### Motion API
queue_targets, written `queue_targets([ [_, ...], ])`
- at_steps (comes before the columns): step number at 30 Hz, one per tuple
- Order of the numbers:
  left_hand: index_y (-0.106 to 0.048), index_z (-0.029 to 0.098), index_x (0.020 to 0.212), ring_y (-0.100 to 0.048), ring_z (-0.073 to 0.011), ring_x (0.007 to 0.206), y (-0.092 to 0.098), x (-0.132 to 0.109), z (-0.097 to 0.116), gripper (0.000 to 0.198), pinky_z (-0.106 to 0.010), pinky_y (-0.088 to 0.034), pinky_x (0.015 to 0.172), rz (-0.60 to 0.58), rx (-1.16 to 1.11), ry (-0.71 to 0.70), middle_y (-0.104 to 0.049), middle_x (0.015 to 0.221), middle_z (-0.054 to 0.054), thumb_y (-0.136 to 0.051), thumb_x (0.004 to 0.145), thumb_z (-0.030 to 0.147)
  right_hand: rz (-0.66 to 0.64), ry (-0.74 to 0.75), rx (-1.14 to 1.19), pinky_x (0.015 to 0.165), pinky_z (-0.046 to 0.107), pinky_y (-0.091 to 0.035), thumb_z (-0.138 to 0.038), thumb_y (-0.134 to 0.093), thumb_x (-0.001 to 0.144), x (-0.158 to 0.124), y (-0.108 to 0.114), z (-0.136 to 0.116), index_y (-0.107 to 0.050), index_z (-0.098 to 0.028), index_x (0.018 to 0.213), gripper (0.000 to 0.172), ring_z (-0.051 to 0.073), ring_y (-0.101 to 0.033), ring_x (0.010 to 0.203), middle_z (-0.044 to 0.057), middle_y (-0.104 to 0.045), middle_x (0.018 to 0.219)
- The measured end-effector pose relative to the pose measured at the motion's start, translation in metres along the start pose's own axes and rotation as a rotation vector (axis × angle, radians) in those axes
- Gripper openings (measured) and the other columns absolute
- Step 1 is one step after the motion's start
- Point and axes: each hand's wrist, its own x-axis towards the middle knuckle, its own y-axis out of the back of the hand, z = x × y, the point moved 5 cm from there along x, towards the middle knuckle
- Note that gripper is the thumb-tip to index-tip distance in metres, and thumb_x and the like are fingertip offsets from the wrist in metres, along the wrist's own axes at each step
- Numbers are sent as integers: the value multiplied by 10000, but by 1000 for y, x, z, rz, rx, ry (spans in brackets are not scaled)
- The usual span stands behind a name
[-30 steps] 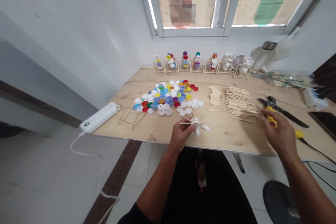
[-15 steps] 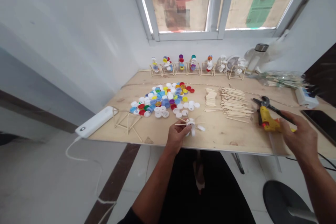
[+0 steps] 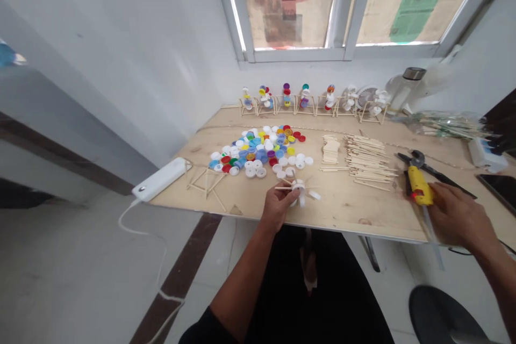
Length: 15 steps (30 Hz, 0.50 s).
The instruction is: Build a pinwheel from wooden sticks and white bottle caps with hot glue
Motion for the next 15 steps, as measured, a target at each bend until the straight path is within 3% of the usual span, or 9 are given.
queue_targets([
  [4,-680,151,756,-575,-103,638,0,0,-1,260,-217,-418,615,-1,-6,8,-665,700,4,-819,588,293,-33,54,-38,895,414,-420,-351,-413,811,5,-3,3,-573,-153,1194,460,316,-550,1132,150,-576,1284],
  [10,-676,148,760,-580,-109,637,0,0,-1,292,-228,-420,628,17,-19,12,-664,693,5,-830,568,305,-80,84,38,857,418,-420,-317,-494,758,13,3,1,-579,-210,1103,372,322,-579,1074,182,-594,1230],
  [12,-676,149,760,-576,-109,634,1,0,-2,293,-229,-415,627,25,-22,18,-663,693,6,-830,566,303,-115,16,65,770,427,-434,-346,-527,739,14,3,3,-583,-226,1100,384,329,-610,995,198,-612,1179],
  [15,-670,148,728,-571,-111,642,1,1,-2,283,-232,-408,626,19,-19,16,-660,703,4,-831,559,307,-95,-217,216,599,426,-412,-417,-586,687,11,3,13,-628,-219,1062,426,327,-640,801,220,-663,989],
])
